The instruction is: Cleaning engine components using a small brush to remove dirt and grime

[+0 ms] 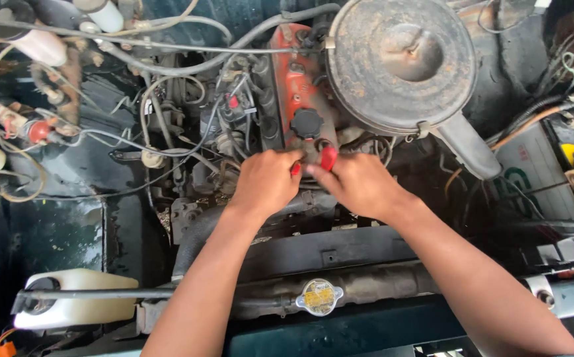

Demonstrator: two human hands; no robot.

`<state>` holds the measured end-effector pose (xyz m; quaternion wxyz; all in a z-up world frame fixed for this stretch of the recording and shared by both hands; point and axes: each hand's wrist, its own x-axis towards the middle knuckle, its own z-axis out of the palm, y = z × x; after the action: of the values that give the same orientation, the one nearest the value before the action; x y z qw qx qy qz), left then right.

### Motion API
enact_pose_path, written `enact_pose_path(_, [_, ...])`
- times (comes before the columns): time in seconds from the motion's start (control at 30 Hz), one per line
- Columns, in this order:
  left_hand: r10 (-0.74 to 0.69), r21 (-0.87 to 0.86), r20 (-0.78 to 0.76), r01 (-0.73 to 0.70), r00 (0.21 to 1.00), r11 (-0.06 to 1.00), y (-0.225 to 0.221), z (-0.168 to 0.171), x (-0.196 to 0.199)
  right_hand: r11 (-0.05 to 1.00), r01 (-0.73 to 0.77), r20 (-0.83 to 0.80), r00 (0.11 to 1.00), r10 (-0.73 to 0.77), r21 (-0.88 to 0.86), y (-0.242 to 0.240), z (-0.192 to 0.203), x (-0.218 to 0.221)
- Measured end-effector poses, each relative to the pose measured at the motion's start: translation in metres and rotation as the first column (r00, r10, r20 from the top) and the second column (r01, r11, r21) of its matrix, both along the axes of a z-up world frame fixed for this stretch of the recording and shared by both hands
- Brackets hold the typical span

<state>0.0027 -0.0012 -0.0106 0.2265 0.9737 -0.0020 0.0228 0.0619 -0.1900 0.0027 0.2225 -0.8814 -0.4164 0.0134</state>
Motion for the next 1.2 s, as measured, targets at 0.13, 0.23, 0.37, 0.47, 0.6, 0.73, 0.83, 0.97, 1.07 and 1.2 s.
enact_pose_path(0.13, [0.010,-0.012,-0.006,-0.010,1.000,1.000,0.003,-0.007,0.002,0.999,-0.021,0.068,0.997,0.024,-0.051,-0.007,0.010,0.009])
enact_pose_path(0.23, [-0.035,-0.102,0.025,0.037,0.999,0.994,0.004,-0.009,0.002,0.955,0.206,0.281,0.949,-0.143,-0.212,-0.022,0.003,0.031])
enact_pose_path(0.37, [-0.043,-0.089,0.021,0.045,0.999,0.995,0.003,-0.004,0.002,0.933,0.290,0.289,0.931,-0.223,-0.213,-0.021,0.002,0.031])
enact_pose_path(0.47, [-0.052,-0.085,-0.004,0.051,0.999,0.995,0.006,-0.003,0.002,0.991,0.085,0.142,0.987,-0.070,-0.105,-0.009,0.001,0.012])
enact_pose_path(0.6, [-0.056,-0.080,-0.007,0.055,0.998,0.995,0.007,-0.011,0.006,0.998,0.056,-0.069,0.996,-0.058,-0.033,-0.007,0.008,0.013])
enact_pose_path(0.73, [-0.089,-0.069,0.002,0.089,0.996,0.994,0.004,-0.003,0.003,0.930,0.275,0.125,0.960,-0.252,-0.243,-0.020,0.001,0.034])
enact_pose_path(0.83, [-0.101,-0.085,0.020,0.102,0.995,0.991,0.002,0.008,0.000,0.830,0.452,0.225,0.890,-0.396,-0.327,-0.029,-0.001,0.044])
enact_pose_path(0.97, [-0.115,-0.099,0.061,0.121,0.991,0.988,0.001,0.015,-0.001,0.941,0.285,-0.090,0.948,-0.305,-0.184,-0.010,0.008,0.018])
enact_pose_path(1.07, [-0.101,-0.065,0.070,0.106,0.992,0.992,0.002,0.014,0.000,0.984,0.154,-0.287,0.942,-0.173,-0.087,0.004,0.017,0.003])
enact_pose_path(1.2, [-0.077,-0.063,0.083,0.082,0.994,0.995,0.003,0.014,-0.003,0.897,0.277,0.024,0.958,-0.287,-0.344,-0.012,0.016,0.027])
